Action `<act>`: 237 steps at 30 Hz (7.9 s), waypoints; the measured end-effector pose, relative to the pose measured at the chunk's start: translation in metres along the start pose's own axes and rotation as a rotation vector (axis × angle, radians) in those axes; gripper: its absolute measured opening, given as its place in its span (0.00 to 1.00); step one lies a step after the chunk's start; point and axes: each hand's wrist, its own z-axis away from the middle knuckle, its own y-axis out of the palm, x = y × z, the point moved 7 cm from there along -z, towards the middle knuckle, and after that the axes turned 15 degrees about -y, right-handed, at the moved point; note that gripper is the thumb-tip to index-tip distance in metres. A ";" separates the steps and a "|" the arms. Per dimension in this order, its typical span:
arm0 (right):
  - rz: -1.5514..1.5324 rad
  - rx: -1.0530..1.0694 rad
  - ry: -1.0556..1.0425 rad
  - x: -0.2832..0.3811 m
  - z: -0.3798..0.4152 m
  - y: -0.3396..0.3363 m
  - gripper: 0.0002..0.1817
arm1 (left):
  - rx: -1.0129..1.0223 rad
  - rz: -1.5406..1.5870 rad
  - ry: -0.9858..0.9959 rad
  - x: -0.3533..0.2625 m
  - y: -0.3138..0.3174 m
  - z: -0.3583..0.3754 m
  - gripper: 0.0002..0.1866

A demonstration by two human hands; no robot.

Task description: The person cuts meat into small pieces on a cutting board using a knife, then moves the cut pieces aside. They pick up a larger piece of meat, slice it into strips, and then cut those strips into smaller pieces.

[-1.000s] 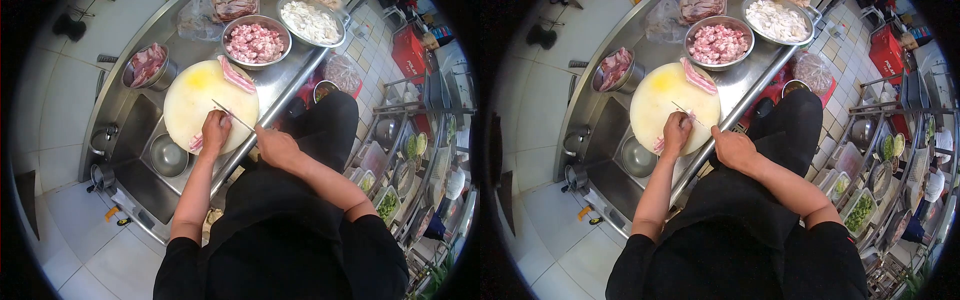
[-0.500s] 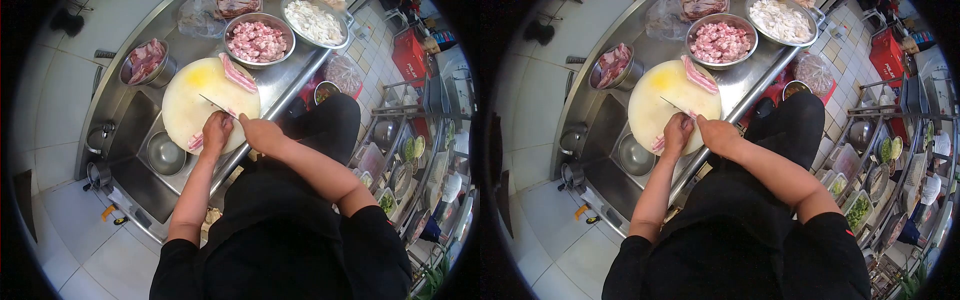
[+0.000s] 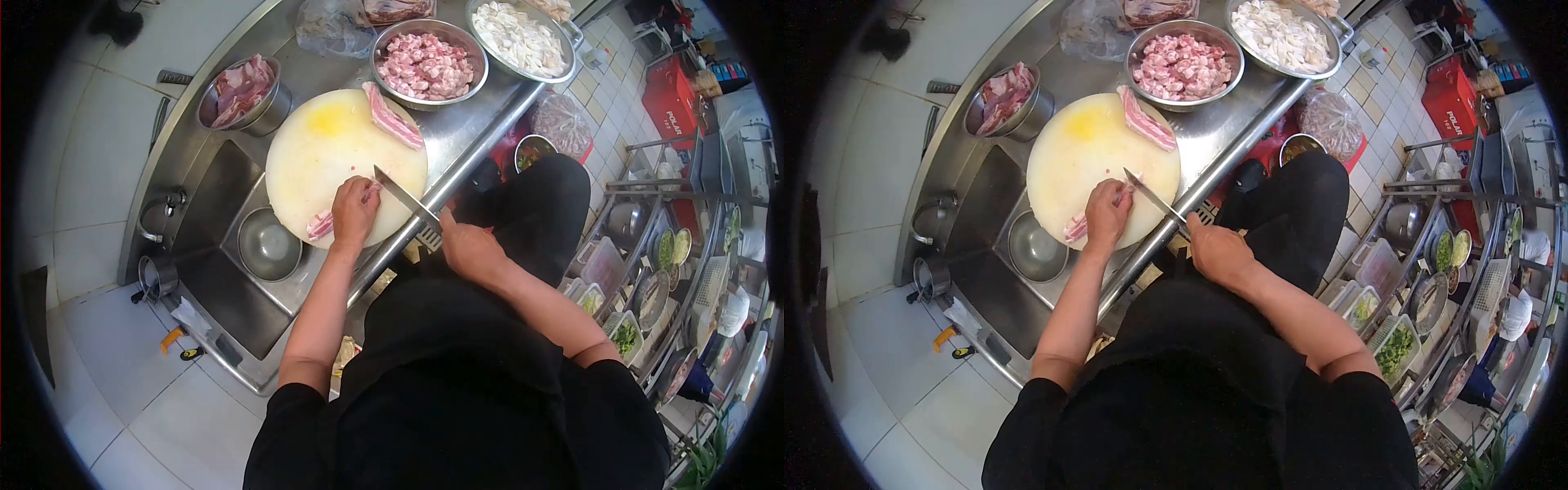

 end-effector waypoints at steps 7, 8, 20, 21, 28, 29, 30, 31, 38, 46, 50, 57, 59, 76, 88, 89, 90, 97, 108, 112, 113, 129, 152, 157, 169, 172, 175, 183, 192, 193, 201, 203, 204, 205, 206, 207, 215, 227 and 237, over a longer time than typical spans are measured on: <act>0.056 -0.041 -0.081 0.032 -0.023 -0.018 0.12 | 0.158 0.073 -0.006 -0.008 -0.018 0.004 0.14; 0.057 -0.043 -0.080 0.034 -0.022 -0.020 0.12 | 0.179 0.021 -0.051 -0.003 -0.014 0.002 0.15; 0.025 0.015 -0.172 0.033 -0.064 -0.012 0.12 | 0.129 0.037 -0.006 0.001 -0.005 0.000 0.11; 0.011 -0.010 -0.185 0.035 -0.078 -0.010 0.12 | 0.130 0.036 -0.007 0.003 -0.003 0.001 0.11; 0.002 -0.029 -0.183 0.023 -0.044 -0.002 0.13 | 0.060 -0.025 -0.022 0.003 -0.005 0.000 0.08; 0.006 -0.021 -0.184 0.019 -0.026 0.000 0.13 | 0.065 -0.057 -0.042 0.001 -0.005 0.002 0.07; 0.000 -0.006 -0.145 0.012 -0.009 0.003 0.13 | 0.061 -0.053 -0.046 0.004 -0.003 0.001 0.07; -0.006 0.006 -0.106 0.006 0.000 0.003 0.13 | 0.011 -0.027 -0.012 0.006 -0.006 -0.004 0.07; -0.038 -0.029 -0.084 0.004 0.006 -0.009 0.14 | 0.276 0.148 0.060 0.007 -0.012 0.013 0.13; 0.054 -0.086 -0.153 0.037 -0.022 -0.013 0.12 | 0.213 -0.038 0.051 0.007 -0.022 0.010 0.15; 0.053 -0.064 -0.186 0.039 -0.042 -0.006 0.11 | 0.144 -0.037 0.066 0.013 -0.015 0.010 0.14; 0.008 -0.105 -0.245 0.051 -0.090 0.001 0.12 | 0.111 -0.013 0.128 0.009 -0.013 0.012 0.10; 0.000 -0.130 -0.273 0.052 -0.096 0.003 0.12 | 0.117 -0.017 0.110 0.007 -0.012 0.011 0.09; -0.064 -0.007 -0.146 0.036 -0.076 0.014 0.15 | 0.083 0.020 0.174 0.003 -0.014 0.015 0.08; -0.038 -0.086 -0.065 -0.003 -0.016 -0.004 0.12 | 0.043 -0.013 0.026 0.011 -0.011 0.008 0.11; -0.040 -0.086 -0.067 -0.001 -0.018 -0.006 0.12 | 0.131 0.024 0.048 0.009 -0.006 0.011 0.14; -0.033 -0.096 -0.085 0.006 -0.021 -0.010 0.12 | 0.132 0.021 0.047 0.004 -0.012 0.010 0.14; 0.009 -0.060 -0.126 0.038 -0.029 -0.010 0.12 | 0.267 -0.033 0.063 0.003 -0.033 0.004 0.20; -0.021 -0.042 -0.188 0.055 -0.091 0.004 0.13 | 0.169 0.015 0.043 0.015 -0.016 0.003 0.11; -0.008 -0.031 -0.247 0.055 -0.074 0.003 0.13 | 0.111 0.005 0.050 0.016 -0.014 0.002 0.10; -0.006 -0.028 -0.242 0.050 -0.060 0.007 0.13 | 0.100 -0.014 0.046 0.016 -0.013 0.003 0.09; 0.013 -0.052 -0.094 0.039 -0.068 -0.008 0.12 | 0.181 0.119 0.034 0.008 -0.024 0.020 0.09; -0.022 -0.058 -0.243 0.055 -0.082 0.015 0.12 | 0.055 0.031 0.068 0.019 -0.021 0.002 0.10; -0.019 0.026 -0.120 0.022 -0.012 0.006 0.12 | 0.015 0.001 -0.059 0.027 -0.025 0.002 0.08; 0.027 -0.145 -0.158 0.035 -0.026 -0.011 0.11 | 0.100 -0.038 0.100 0.001 -0.045 0.005 0.14; 0.031 -0.159 -0.206 0.042 -0.026 -0.015 0.10 | 0.216 -0.071 0.023 0.021 -0.034 0.005 0.15; -0.004 -0.208 -0.237 0.056 -0.023 -0.033 0.09 | 0.233 -0.023 0.013 0.027 -0.032 0.009 0.15; 0.203 -0.049 -0.271 0.027 -0.038 -0.017 0.09 | 0.177 -0.006 0.021 0.025 -0.035 0.015 0.12; 0.152 -0.103 -0.131 0.028 -0.039 -0.015 0.11 | 0.111 0.029 0.013 0.027 -0.033 0.019 0.12; 0.140 -0.097 -0.165 0.035 -0.034 -0.014 0.11 | 0.125 0.031 -0.001 0.027 -0.032 0.018 0.11; 0.120 -0.004 -0.235 0.053 -0.031 0.001 0.12 | 0.122 0.003 0.016 0.023 -0.029 0.016 0.10; 0.095 0.001 -0.228 0.056 -0.050 0.007 0.11 | 0.108 0.004 0.029 0.024 -0.029 0.015 0.09; 0.095 0.004 -0.231 0.058 -0.062 0.010 0.11 | 0.110 0.022 0.037 0.025 -0.028 0.015 0.09; 0.053 -0.009 -0.248 0.061 -0.076 0.012 0.11 | 0.112 0.041 0.047 0.026 -0.027 0.015 0.09; 0.010 -0.024 -0.263 0.065 -0.087 0.013 0.11 | 0.111 0.040 0.047 0.027 -0.027 0.015 0.09; 0.009 -0.027 -0.262 0.068 -0.096 0.015 0.11 | 0.102 0.039 0.057 0.027 -0.026 0.016 0.09; 0.052 -0.026 -0.221 0.039 -0.036 0.023 0.10 | 0.084 -0.054 -0.012 0.032 -0.021 0.014 0.09; 0.030 -0.021 -0.157 0.055 -0.046 -0.006 0.13 | 0.120 0.086 -0.065 0.018 -0.052 0.015 0.14; 0.051 -0.004 -0.238 0.073 -0.106 0.019 0.13 | 0.122 0.024 0.003 0.035 -0.031 0.008 0.11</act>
